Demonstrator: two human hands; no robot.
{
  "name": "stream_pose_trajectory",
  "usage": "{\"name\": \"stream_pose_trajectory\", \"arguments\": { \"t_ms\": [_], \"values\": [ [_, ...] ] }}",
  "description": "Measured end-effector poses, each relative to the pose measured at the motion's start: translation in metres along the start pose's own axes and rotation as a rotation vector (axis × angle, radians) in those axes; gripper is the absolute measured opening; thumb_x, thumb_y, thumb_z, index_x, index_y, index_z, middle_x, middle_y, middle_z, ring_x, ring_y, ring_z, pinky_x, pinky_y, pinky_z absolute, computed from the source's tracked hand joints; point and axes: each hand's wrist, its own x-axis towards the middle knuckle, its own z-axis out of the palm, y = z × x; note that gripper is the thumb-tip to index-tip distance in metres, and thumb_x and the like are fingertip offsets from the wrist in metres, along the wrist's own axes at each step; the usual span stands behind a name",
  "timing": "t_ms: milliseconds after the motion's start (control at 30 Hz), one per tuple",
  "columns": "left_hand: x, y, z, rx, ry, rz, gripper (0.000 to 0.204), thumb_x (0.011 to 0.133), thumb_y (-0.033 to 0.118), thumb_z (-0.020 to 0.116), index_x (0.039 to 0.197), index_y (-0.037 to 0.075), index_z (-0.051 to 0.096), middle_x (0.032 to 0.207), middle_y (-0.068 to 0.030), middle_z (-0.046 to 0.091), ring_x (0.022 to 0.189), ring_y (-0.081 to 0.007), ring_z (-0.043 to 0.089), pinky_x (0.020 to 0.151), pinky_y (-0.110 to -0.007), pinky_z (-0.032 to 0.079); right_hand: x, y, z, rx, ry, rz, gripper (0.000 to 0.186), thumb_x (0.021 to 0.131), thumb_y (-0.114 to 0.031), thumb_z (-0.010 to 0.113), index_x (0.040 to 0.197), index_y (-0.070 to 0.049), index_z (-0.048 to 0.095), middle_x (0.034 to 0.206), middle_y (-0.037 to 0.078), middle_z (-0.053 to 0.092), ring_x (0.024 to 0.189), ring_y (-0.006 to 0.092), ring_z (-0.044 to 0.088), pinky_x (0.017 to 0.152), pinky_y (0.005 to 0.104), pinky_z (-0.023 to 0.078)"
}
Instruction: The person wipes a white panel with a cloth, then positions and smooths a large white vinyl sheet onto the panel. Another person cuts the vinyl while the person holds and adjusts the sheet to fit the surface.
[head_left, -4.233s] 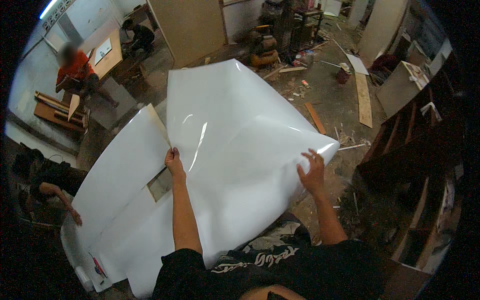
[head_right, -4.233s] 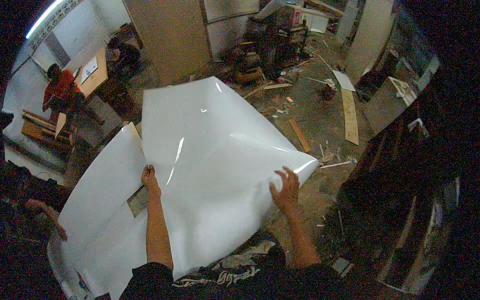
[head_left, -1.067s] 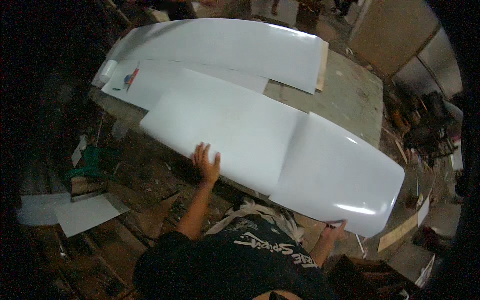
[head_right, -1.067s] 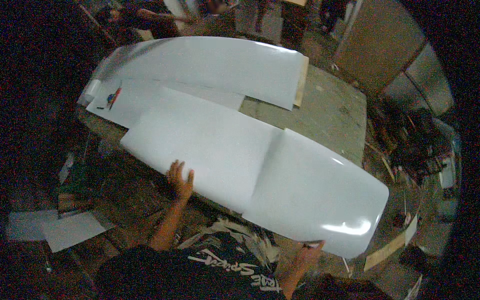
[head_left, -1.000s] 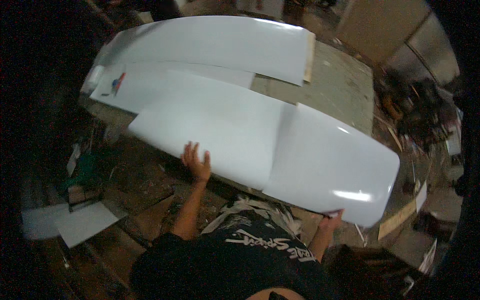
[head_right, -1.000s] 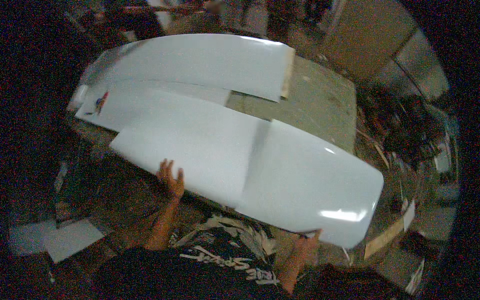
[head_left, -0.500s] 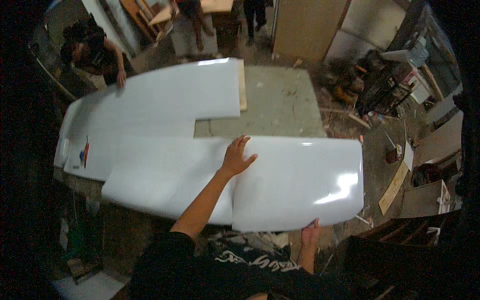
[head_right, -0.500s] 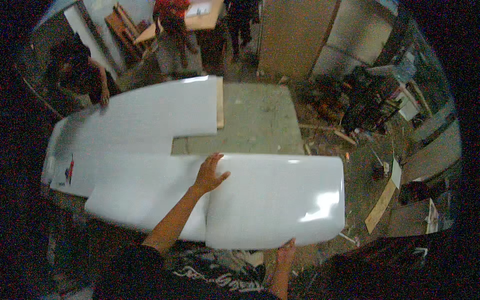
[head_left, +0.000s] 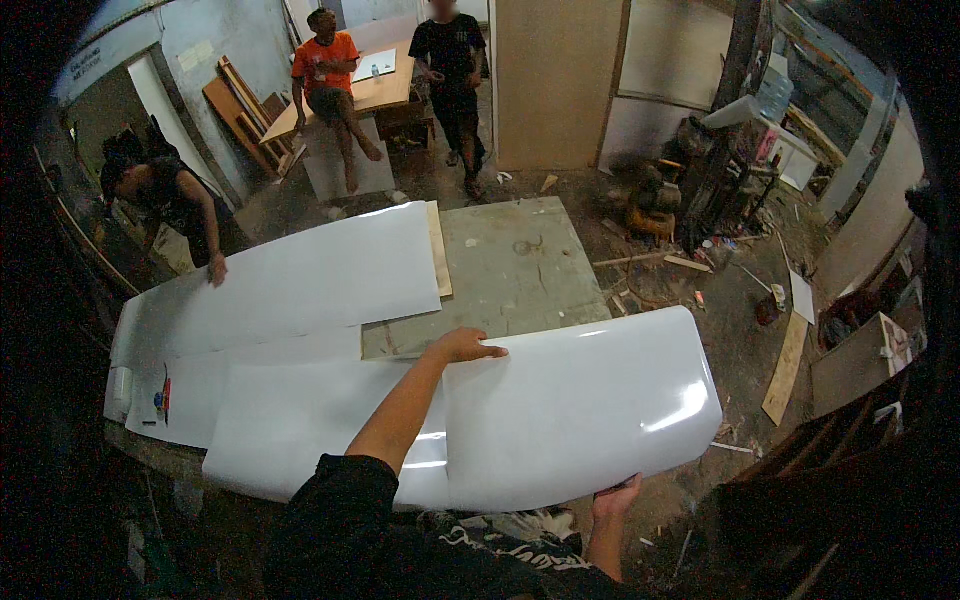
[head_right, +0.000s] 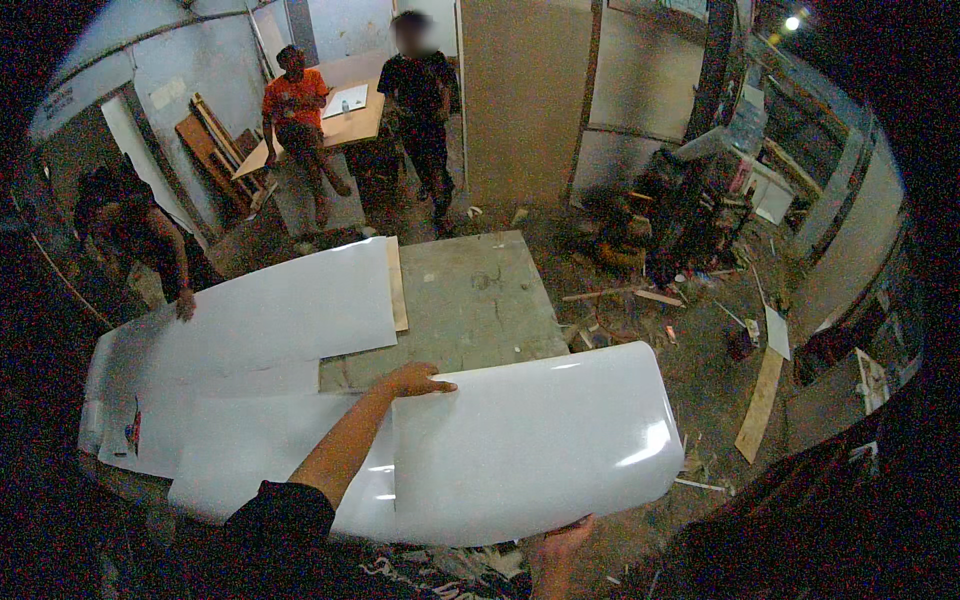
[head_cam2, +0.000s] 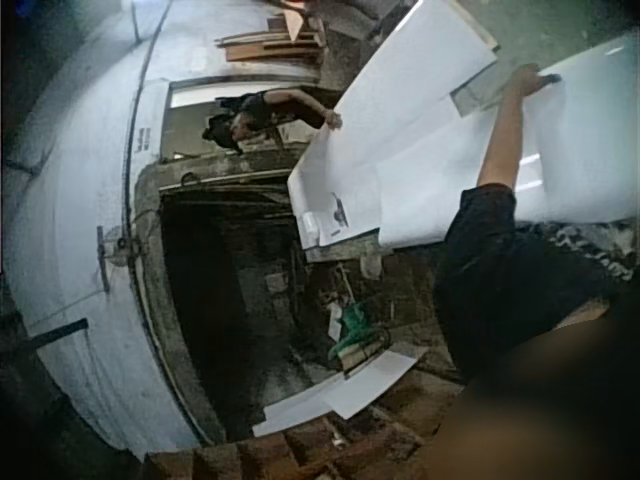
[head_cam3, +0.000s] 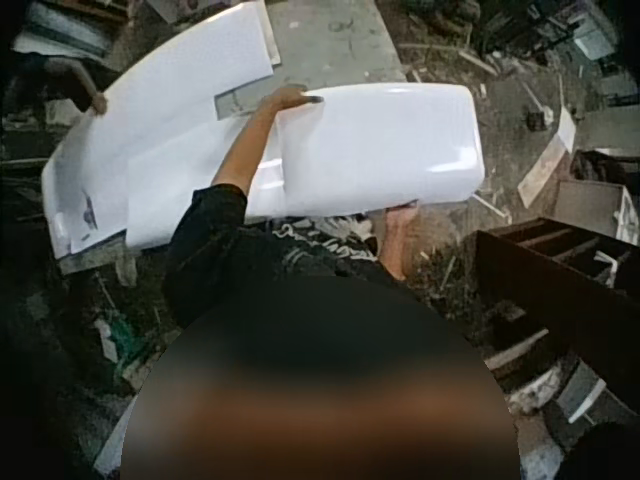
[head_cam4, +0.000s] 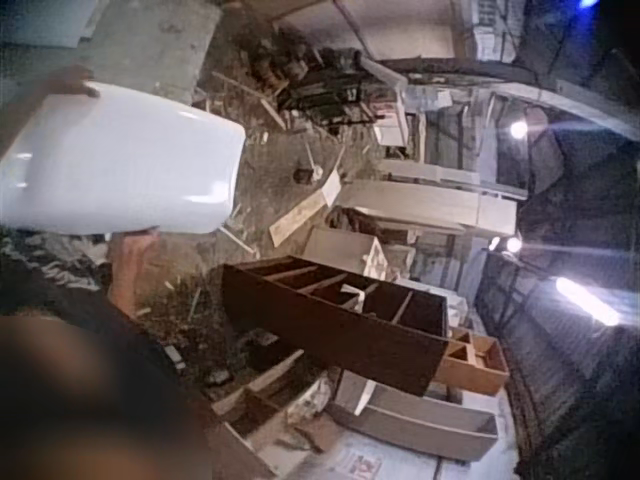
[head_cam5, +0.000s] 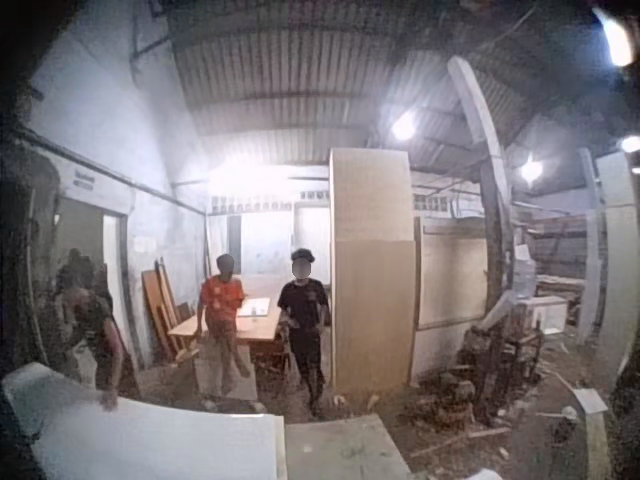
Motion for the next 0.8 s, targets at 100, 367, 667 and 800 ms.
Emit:
{"name": "stream_pose_trajectory", "arguments": {
  "t_ms": [100,367,667,800],
  "values": [
    [-0.001,0.008,-0.021,-0.063,-0.251,0.029,0.112,0.080,0.090,0.054,0.148,0.001,0.054,0.156,-0.0230,0.047,0.145,-0.0391,0.043,0.121,-0.052,0.032,-0.002,-0.001,0.026,0.039,0.013,-0.001,0.065,0.106,-0.058,0.038,0.149,-0.011,0.049,0.149,0.010,0.052,0.134,0.0330,0.051,0.112,0.0537,0.043],
    [0.000,-0.009,-0.018,-0.365,-0.491,-0.061,0.095,0.087,0.081,0.056,0.156,0.015,0.048,0.160,-0.0128,0.044,0.146,-0.0289,0.041,0.121,-0.048,0.029,0.002,0.002,0.036,0.018,0.164,-0.023,0.064,0.106,-0.057,0.039,0.146,-0.010,0.051,0.146,0.011,0.055,0.134,0.0338,0.052,0.114,0.0546,0.042],
    [0.007,-0.024,0.005,-0.399,-0.496,0.099,0.091,0.095,0.076,0.049,0.155,0.008,0.045,0.163,-0.0168,0.039,0.149,-0.0317,0.036,0.124,-0.047,0.024,0.031,0.017,0.035,0.034,0.042,0.073,0.062,0.105,-0.056,0.040,0.146,-0.009,0.051,0.145,0.012,0.055,0.133,0.0343,0.052,0.113,0.0554,0.043],
    [-0.001,-0.025,0.013,-0.168,-0.306,0.260,0.090,0.097,0.075,0.047,0.156,0.006,0.043,0.163,-0.0163,0.039,0.150,-0.0317,0.036,0.125,-0.046,0.025,0.047,0.023,0.038,0.046,0.002,0.115,0.062,0.105,-0.055,0.041,0.145,-0.009,0.052,0.145,0.012,0.055,0.133,0.0346,0.052,0.112,0.0558,0.044]
  ]
}}
